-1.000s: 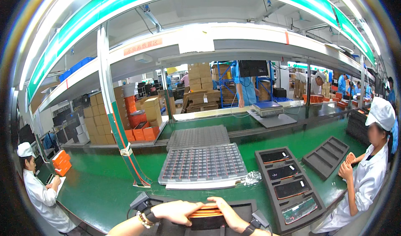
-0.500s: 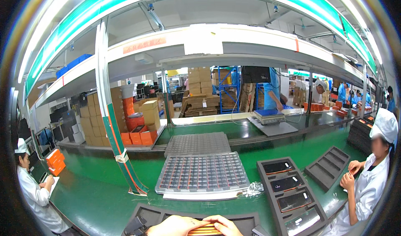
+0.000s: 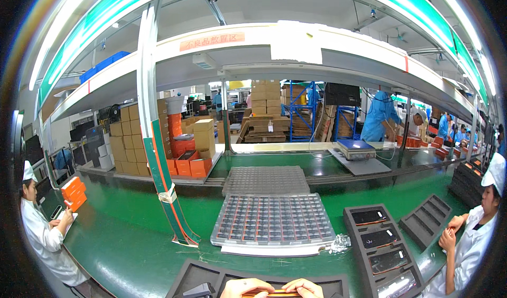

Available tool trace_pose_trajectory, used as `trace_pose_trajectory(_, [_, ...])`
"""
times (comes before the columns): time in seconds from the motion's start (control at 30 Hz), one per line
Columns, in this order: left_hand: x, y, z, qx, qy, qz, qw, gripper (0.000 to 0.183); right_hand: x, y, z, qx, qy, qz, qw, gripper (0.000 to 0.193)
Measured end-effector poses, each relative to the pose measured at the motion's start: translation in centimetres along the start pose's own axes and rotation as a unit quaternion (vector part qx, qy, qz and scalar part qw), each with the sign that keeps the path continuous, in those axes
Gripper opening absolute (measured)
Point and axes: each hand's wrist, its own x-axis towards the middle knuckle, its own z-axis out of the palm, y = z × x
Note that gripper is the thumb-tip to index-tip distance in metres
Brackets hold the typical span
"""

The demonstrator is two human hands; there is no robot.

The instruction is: Organizing components and assembling mobile phone units into trays on a factory line.

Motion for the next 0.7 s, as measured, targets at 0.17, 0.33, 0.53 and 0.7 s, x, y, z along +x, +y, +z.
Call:
trace_pose_trajectory(0.17, [1.0, -0.2, -1.2, 0.017, 0.004, 0.005, 1.000, 0.009, -1.1, 0.2, 1.5, -0.060, 0.011, -0.018, 0.998, 0.019])
trace_pose_trajectory(0.33, [0.7, 0.2, -1.6, 0.032, -0.050, 0.033, 0.998, 0.012, -1.7, -0.7, 1.8, -0.025, -0.023, -0.014, 0.999, 0.020])
trace_pose_trajectory(0.53, [1.8, 0.9, -3.3, 0.046, -0.253, -0.015, 0.966, 0.045, -1.8, -2.0, 2.2, -0.150, -0.019, 0.003, 0.989, 0.028])
trace_pose_trajectory(0.7, [2.5, -0.2, -4.5, -0.047, -0.368, -0.003, 0.929, 0.059, -1.4, -2.5, 1.3, -0.310, -0.047, -0.008, 0.949, 0.032])
